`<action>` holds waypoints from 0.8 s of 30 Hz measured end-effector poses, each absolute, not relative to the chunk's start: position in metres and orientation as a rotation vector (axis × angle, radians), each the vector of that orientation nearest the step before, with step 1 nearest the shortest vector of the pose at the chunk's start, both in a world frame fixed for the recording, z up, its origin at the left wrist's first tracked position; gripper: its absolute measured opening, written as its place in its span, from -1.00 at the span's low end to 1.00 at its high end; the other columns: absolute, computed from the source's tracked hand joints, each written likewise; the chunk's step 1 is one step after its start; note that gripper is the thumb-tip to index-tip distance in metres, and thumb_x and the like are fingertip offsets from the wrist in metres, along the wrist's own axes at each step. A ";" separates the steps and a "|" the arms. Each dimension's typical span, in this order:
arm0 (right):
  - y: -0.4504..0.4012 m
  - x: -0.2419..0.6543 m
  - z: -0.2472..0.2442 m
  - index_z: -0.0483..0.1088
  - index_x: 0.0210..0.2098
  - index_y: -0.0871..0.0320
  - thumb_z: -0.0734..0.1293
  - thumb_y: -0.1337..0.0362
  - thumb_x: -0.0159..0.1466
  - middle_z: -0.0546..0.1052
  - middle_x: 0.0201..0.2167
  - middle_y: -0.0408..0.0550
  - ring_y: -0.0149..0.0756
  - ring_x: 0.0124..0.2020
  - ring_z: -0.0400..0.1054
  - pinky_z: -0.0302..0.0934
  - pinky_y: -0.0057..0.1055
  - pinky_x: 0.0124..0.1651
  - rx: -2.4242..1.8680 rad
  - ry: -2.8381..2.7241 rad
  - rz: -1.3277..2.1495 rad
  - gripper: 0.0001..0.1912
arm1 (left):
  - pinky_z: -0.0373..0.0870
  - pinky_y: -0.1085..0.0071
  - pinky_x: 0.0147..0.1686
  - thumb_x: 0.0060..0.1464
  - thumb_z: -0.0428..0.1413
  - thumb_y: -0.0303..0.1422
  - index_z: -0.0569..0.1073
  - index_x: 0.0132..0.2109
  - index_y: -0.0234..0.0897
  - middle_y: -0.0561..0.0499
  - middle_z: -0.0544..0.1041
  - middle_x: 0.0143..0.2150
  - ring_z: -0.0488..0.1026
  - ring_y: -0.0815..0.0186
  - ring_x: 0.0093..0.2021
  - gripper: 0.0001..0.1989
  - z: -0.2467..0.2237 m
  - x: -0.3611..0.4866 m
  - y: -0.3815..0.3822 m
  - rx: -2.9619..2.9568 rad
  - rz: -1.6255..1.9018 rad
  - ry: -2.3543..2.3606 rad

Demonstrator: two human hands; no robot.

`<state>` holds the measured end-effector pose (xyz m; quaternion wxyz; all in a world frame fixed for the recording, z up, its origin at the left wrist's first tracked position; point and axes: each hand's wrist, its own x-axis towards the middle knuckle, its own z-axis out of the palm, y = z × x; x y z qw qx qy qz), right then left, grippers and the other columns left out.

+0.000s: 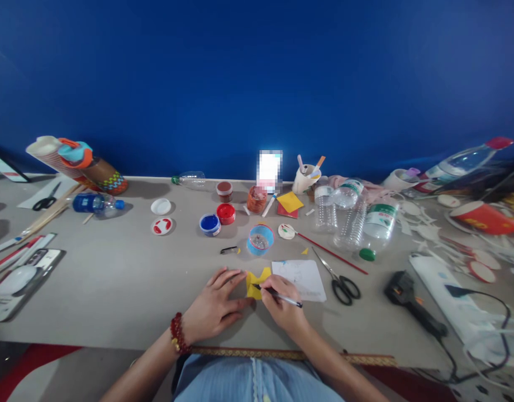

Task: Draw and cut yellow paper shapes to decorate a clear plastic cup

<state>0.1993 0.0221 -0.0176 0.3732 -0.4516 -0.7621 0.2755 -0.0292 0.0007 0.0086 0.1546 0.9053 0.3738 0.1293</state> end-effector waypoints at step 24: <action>0.020 0.201 -0.015 0.24 -0.52 0.10 0.19 0.43 0.16 0.34 -0.61 -0.18 -0.33 -0.53 0.22 0.04 -0.42 -0.42 -1.158 -1.964 0.708 -0.83 | 0.00 -0.09 0.27 0.17 0.11 -0.30 0.37 0.18 0.07 0.00 0.08 0.39 0.07 0.01 0.31 -0.57 0.008 -0.030 0.001 2.580 0.369 1.071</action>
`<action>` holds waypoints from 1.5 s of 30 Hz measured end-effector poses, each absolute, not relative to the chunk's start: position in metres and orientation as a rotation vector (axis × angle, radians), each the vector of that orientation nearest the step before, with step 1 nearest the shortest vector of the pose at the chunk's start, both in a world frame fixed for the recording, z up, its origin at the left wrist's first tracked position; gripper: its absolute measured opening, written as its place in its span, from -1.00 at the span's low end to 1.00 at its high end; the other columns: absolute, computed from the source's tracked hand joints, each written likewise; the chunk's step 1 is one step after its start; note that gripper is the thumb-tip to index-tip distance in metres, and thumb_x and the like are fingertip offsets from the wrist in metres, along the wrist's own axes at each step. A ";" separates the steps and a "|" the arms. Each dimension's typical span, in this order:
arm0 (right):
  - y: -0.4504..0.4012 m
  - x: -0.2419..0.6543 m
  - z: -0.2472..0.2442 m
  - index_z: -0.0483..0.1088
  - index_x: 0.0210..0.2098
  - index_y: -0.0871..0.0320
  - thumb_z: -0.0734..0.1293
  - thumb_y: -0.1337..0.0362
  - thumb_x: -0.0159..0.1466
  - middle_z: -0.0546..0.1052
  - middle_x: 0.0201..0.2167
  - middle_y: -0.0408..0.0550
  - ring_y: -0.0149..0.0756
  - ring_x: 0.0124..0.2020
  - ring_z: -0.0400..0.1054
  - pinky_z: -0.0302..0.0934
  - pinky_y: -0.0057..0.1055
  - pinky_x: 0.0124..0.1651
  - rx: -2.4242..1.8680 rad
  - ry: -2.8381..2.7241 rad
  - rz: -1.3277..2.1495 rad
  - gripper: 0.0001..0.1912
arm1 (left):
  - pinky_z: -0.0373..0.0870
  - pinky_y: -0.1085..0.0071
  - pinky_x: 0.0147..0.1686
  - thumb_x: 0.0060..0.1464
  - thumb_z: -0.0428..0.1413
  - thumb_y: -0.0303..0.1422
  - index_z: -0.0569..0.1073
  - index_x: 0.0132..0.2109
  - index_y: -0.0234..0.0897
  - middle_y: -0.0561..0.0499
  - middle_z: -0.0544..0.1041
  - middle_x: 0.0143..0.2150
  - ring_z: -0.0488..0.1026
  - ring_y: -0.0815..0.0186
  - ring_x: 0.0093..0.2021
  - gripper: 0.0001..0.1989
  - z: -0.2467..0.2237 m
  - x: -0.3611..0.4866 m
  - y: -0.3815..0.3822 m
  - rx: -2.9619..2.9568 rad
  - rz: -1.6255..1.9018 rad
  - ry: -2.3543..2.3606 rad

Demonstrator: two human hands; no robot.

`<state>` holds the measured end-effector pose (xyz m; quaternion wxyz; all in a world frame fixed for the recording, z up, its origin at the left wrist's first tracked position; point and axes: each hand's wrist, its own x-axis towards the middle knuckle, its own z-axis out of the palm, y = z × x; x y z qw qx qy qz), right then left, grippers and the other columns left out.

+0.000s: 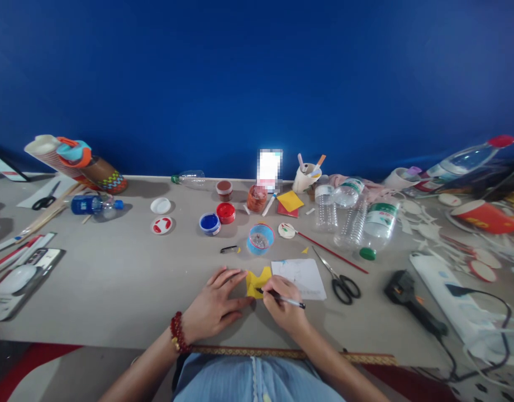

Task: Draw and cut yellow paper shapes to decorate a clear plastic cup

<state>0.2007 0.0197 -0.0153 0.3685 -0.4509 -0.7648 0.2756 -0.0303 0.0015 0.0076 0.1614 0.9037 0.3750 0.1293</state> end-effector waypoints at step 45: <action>0.021 0.221 -0.004 0.32 -0.48 0.12 0.18 0.44 0.17 0.39 -0.59 -0.18 -0.35 -0.52 0.27 0.12 -0.45 -0.43 -1.238 -1.799 0.824 -0.84 | -0.02 -0.09 0.27 0.17 0.10 -0.34 0.36 0.18 0.11 -0.01 0.05 0.40 0.07 0.02 0.31 -0.56 0.013 -0.028 0.001 2.578 0.322 1.089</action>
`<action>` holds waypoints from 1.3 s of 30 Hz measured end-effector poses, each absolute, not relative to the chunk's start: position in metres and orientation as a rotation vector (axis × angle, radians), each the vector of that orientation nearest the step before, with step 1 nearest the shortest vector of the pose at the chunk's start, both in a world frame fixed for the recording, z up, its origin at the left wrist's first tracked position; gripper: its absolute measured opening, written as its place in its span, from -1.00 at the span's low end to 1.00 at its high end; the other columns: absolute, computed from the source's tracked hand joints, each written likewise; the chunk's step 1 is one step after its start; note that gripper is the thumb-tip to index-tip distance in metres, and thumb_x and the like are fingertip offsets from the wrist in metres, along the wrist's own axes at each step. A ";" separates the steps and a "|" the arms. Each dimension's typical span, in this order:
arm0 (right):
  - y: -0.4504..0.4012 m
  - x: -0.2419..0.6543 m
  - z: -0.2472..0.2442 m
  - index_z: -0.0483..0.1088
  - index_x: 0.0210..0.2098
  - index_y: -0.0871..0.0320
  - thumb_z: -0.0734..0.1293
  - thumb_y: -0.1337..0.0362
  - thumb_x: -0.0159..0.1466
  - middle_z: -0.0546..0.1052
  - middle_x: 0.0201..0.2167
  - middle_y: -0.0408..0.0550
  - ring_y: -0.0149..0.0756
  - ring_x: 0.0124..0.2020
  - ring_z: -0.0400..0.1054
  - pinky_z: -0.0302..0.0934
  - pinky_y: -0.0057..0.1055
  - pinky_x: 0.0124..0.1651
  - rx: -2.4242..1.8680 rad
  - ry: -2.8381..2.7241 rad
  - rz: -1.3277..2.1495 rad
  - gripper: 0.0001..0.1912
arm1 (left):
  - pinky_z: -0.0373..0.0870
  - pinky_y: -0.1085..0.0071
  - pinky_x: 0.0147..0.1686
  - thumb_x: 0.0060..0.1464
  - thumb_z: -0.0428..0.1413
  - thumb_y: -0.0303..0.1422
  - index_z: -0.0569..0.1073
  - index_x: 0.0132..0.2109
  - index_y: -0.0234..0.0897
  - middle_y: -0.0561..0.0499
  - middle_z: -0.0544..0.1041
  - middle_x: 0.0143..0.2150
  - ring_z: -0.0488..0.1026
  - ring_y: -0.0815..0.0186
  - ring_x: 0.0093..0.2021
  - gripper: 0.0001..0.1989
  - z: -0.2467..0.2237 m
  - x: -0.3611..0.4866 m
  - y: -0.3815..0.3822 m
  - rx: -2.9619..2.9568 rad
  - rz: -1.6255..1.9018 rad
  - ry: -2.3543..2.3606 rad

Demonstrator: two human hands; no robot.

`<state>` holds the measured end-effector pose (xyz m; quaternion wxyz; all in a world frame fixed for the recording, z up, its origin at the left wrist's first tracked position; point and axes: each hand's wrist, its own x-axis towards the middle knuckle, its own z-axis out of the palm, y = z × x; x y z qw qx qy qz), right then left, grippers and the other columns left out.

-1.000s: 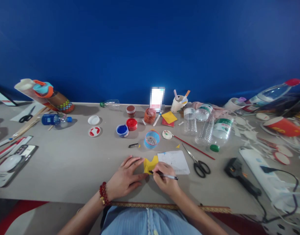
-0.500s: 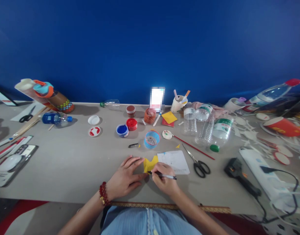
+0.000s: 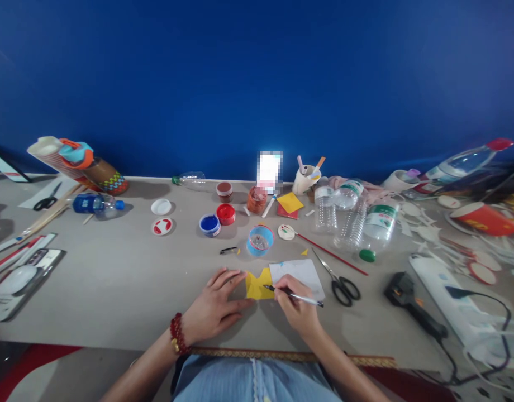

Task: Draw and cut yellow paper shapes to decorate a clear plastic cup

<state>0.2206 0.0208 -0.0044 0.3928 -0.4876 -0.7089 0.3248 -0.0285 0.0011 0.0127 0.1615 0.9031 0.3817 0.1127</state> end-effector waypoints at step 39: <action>0.025 0.217 -0.012 0.37 -0.40 0.11 0.22 0.40 0.22 0.47 -0.52 -0.12 -0.28 -0.46 0.35 0.19 -0.39 -0.36 -1.166 -1.996 0.710 -0.87 | -0.11 -0.14 0.28 0.18 0.09 -0.19 0.30 0.23 0.08 -0.05 0.08 0.39 0.08 0.00 0.30 -0.53 0.010 -0.021 0.003 2.619 0.300 1.064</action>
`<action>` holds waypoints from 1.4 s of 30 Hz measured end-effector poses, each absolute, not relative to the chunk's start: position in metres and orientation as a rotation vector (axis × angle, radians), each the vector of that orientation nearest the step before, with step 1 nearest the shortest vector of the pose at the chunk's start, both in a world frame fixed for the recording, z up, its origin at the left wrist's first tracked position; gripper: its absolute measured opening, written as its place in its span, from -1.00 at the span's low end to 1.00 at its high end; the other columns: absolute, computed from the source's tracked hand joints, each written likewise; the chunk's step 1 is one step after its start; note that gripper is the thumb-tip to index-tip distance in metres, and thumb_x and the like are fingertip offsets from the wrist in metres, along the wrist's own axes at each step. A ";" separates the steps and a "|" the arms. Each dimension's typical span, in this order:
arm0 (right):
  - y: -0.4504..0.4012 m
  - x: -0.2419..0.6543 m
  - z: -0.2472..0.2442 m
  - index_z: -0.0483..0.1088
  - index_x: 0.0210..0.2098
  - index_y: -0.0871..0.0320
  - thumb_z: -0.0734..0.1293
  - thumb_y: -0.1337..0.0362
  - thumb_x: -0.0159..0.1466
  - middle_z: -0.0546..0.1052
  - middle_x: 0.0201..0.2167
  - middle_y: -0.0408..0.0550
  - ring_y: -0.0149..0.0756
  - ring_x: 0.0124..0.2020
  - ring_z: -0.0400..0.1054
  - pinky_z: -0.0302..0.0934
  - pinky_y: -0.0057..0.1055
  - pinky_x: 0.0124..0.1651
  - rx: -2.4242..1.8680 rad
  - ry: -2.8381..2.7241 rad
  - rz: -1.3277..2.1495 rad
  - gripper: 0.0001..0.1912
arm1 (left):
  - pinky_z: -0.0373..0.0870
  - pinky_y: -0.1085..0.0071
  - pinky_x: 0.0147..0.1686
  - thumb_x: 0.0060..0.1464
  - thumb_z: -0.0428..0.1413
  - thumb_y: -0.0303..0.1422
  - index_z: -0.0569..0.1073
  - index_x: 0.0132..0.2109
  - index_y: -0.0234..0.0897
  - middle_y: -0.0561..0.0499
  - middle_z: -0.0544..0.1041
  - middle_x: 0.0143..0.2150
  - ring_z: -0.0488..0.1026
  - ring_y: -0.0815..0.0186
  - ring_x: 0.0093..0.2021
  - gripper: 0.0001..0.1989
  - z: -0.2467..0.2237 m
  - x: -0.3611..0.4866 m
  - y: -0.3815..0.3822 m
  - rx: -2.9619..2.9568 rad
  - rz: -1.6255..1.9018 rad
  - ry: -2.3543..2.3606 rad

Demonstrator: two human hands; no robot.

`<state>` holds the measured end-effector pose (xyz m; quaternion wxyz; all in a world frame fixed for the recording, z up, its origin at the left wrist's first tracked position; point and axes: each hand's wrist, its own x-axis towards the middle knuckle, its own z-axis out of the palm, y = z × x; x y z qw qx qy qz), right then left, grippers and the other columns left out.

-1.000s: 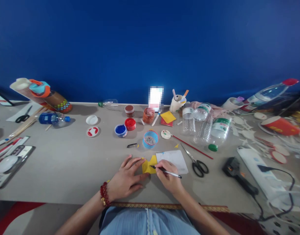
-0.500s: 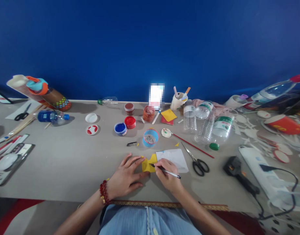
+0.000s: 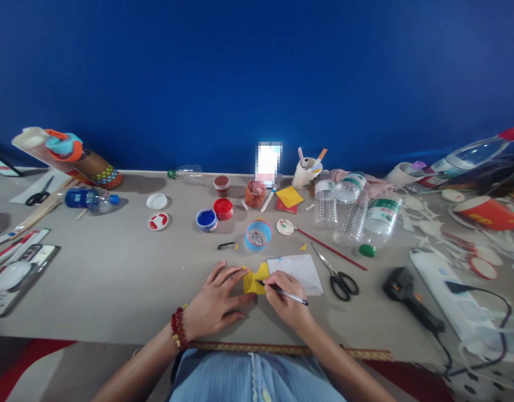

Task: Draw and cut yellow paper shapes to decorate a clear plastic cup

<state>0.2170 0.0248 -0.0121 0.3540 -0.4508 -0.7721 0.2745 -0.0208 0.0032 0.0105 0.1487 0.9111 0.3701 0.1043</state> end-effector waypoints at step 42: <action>0.024 0.219 -0.018 0.36 -0.41 0.11 0.22 0.39 0.22 0.46 -0.52 -0.12 -0.28 -0.45 0.34 0.16 -0.40 -0.37 -1.183 -1.925 0.735 -0.88 | -0.13 -0.17 0.27 0.21 0.06 -0.16 0.25 0.26 0.10 -0.08 0.04 0.39 0.04 -0.01 0.32 -0.52 0.009 -0.022 0.004 2.625 0.249 1.047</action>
